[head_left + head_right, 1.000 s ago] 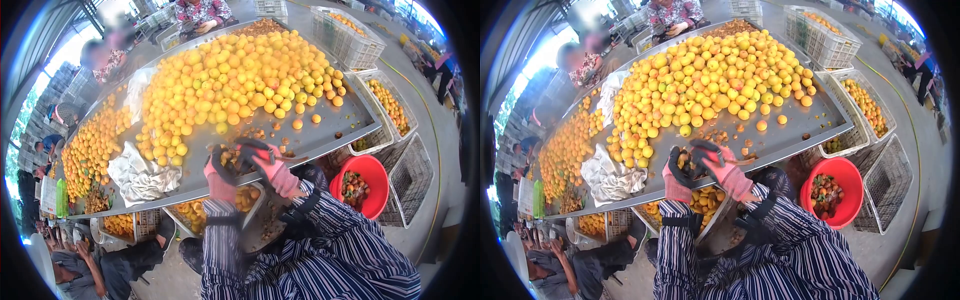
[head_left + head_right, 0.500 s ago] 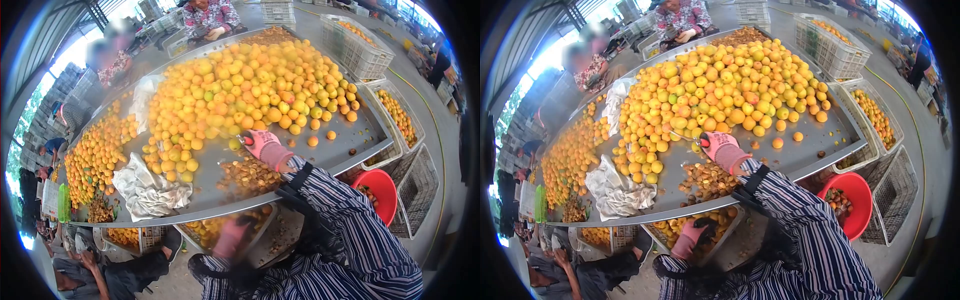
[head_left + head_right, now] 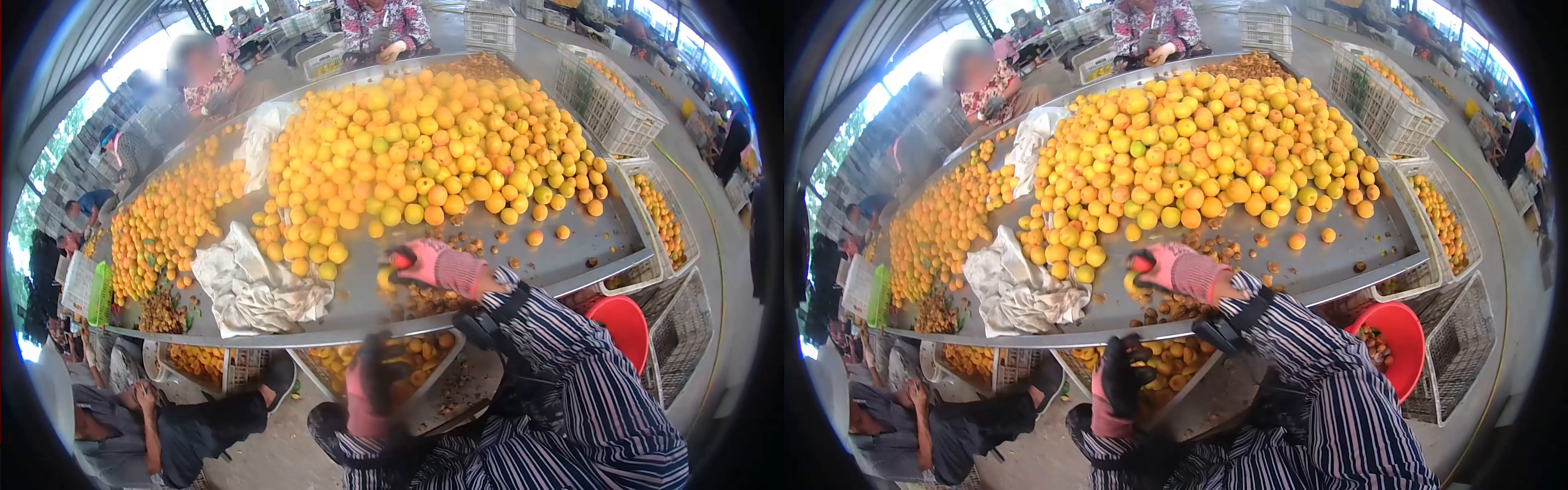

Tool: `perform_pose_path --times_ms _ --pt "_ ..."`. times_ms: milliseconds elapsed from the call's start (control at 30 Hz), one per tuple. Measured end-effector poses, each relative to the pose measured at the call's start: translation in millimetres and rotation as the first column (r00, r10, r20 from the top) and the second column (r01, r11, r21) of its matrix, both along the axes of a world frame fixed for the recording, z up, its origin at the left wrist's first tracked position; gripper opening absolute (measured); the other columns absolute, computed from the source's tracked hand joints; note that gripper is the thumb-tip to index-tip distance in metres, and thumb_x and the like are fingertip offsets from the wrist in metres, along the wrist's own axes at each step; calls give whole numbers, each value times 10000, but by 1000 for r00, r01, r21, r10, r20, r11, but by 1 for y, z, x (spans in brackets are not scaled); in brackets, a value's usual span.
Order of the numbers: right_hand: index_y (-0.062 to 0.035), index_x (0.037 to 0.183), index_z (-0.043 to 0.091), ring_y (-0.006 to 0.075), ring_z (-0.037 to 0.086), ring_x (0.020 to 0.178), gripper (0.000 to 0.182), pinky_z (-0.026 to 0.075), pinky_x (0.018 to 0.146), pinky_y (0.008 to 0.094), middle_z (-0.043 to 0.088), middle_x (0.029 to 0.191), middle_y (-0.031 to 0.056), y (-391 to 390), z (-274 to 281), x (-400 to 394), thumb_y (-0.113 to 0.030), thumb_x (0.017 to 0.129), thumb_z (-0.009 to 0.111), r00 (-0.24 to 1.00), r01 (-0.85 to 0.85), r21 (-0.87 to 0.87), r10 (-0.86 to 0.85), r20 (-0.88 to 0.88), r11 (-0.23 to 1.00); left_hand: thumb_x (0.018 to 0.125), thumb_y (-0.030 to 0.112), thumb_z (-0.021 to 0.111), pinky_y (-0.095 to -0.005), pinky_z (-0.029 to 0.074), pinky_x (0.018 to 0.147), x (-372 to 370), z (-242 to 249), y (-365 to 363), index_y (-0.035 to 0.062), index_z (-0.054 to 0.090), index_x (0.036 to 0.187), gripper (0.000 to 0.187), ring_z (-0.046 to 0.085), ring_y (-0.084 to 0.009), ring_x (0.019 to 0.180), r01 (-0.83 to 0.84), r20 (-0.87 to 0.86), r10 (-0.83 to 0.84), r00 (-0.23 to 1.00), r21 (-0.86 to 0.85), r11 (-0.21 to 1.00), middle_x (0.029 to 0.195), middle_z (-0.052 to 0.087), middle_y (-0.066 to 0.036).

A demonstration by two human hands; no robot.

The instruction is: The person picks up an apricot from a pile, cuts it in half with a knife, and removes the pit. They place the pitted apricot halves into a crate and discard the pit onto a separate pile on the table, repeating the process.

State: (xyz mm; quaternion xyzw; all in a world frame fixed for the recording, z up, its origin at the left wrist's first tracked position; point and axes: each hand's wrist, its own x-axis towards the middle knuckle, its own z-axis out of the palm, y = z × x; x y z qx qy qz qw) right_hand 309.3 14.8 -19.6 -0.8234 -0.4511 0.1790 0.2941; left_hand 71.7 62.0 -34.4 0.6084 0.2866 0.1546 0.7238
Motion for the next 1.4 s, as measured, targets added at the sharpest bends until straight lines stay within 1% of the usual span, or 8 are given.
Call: perform_pose_path --times_ms 33,133,267,667,733,833,1233,1400 --pt "-121 1116 564 268 607 925 405 470 801 363 643 955 115 -11 5 -15 -316 771 642 972 -168 66 176 -156 984 914 402 468 -262 500 588 7 12 -2 57 518 1161 426 586 -157 761 -74 96 137 986 -483 873 938 597 -34" --pt "-78 1155 544 286 596 943 459 465 815 349 624 1007 141 -39 50 -60 -264 759 680 791 -478 33 447 -417 878 904 378 489 -260 497 595 11 9 -11 87 529 1149 383 595 -151 748 16 173 41 984 -317 948 929 602 -31" --pt "-16 1139 505 322 583 952 483 462 804 384 601 1007 193 -70 25 -79 -290 774 662 990 -81 34 84 -115 996 887 284 517 -303 515 672 -16 6 -15 88 500 1212 380 614 -148 758 91 274 195 942 -766 636 1054 606 -110" --pt "-11 1149 515 78 523 825 295 453 756 251 619 967 68 -148 26 -167 -158 893 539 780 35 492 284 -558 870 878 295 540 -366 496 795 -58 12 -67 111 392 1312 494 604 -198 914 130 411 266 872 -717 684 1139 566 -98" --pt "-7 1124 521 151 590 837 284 456 737 276 624 950 103 -150 31 -175 -164 888 540 757 46 452 265 -598 891 876 309 543 -357 479 827 -60 10 -73 75 398 1302 508 579 -210 970 -32 171 12 985 118 992 1120 567 -99" --pt "-3 1138 486 398 545 943 331 459 748 345 583 953 217 -152 38 -178 -181 862 525 825 -53 404 268 -498 913 874 326 541 -355 454 876 -64 23 -79 48 409 1291 518 550 -225 1027 83 364 220 905 -660 747 1122 562 -112" --pt "-34 1206 445 353 583 906 450 485 755 386 588 1005 181 -162 32 -187 -118 776 542 983 -144 -12 142 -113 989 888 294 536 -300 484 775 -57 29 -90 11 458 1233 454 560 -184 936 -92 214 171 962 -336 937 1089 566 -93" --pt "-44 1088 458 325 604 772 387 478 635 415 599 895 146 -174 21 -142 -189 762 608 931 312 -110 -280 234 944 883 277 552 -267 442 654 -59 -5 -84 68 449 1268 450 527 -143 775 -236 239 299 924 -260 936 1091 571 -76"
